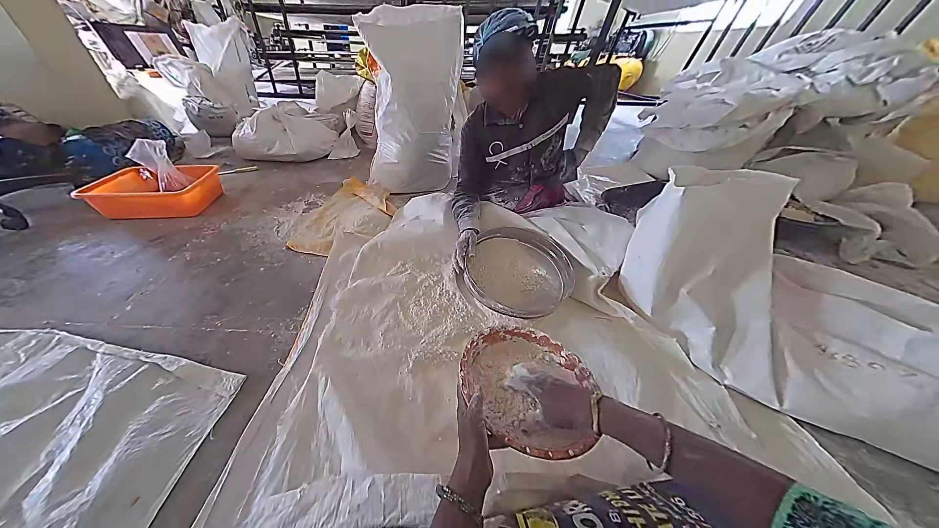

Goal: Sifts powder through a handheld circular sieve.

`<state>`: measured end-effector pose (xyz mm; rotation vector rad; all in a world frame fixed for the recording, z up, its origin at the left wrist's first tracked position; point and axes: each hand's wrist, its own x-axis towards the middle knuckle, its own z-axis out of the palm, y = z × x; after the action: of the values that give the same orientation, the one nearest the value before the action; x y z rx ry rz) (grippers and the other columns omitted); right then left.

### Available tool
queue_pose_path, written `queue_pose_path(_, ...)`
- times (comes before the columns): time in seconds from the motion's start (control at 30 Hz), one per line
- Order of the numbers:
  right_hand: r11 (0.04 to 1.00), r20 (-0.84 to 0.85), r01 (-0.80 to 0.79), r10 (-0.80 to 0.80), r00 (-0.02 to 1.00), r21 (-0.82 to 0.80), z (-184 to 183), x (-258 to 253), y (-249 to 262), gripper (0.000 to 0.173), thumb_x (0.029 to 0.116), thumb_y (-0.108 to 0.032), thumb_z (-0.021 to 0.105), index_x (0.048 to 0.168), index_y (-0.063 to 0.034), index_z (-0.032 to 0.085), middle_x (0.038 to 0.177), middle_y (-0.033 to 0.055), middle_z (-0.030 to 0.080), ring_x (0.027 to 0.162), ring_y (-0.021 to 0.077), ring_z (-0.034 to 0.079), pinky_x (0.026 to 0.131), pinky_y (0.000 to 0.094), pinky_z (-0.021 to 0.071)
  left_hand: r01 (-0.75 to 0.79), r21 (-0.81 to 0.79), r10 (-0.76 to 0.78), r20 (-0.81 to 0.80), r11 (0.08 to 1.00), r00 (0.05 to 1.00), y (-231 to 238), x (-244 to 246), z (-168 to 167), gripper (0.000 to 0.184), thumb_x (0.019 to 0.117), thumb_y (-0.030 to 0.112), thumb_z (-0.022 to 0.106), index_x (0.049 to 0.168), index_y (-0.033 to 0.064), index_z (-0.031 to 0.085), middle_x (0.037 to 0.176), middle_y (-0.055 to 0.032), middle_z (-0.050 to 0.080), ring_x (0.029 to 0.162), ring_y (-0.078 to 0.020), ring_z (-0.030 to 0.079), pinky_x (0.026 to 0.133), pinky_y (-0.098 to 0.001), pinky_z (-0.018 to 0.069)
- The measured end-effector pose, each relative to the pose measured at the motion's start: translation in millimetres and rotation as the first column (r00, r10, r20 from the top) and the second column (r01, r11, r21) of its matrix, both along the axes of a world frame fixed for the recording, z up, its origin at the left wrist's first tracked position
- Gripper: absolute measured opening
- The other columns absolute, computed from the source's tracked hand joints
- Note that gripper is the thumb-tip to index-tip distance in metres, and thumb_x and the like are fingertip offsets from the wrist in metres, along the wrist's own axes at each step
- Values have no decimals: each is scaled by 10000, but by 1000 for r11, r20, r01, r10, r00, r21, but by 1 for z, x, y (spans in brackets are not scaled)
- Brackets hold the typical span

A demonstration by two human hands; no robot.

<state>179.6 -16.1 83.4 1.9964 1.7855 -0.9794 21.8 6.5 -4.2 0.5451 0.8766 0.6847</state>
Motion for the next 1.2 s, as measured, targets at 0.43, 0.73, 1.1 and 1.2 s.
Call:
queue_pose_path(0.43,936,-135,169,-133,982,308,-12,25,42,441,1014,-254,641,1371,3,618,1428,224,584,1374,333,524,1185,460,357,46,17,-45,-63,999,997,0,1,15,550,1112,288,352,1623,172,186,1477,-258,450,1193,-356,560,892,-525,503)
queue_pose_path(0.73,976,-194,-72,112,975,205,-24,-21,11,466,1002,-172,629,1375,98,556,1439,317,517,1402,448,441,1206,524,293,42,70,-42,-7,997,999,2,-3,5,547,1110,304,342,1619,176,189,1376,-237,538,1085,-300,617,824,-461,538)
queue_pose_path(1.1,912,-135,84,-32,990,402,0,16,7,319,1048,-95,514,1285,58,663,1329,261,644,1313,369,577,1164,461,389,65,50,-64,-37,997,997,-1,1,9,569,1104,308,365,1627,197,170,1415,-269,497,1102,-350,604,817,-494,531)
queue_pose_path(1.2,935,-263,103,-11,965,340,-7,32,10,421,1009,-179,621,1379,22,610,1453,230,570,1414,325,493,1212,433,326,50,53,-48,-36,997,998,0,2,9,564,1105,296,364,1626,186,177,1439,-270,483,1140,-369,594,836,-520,529)
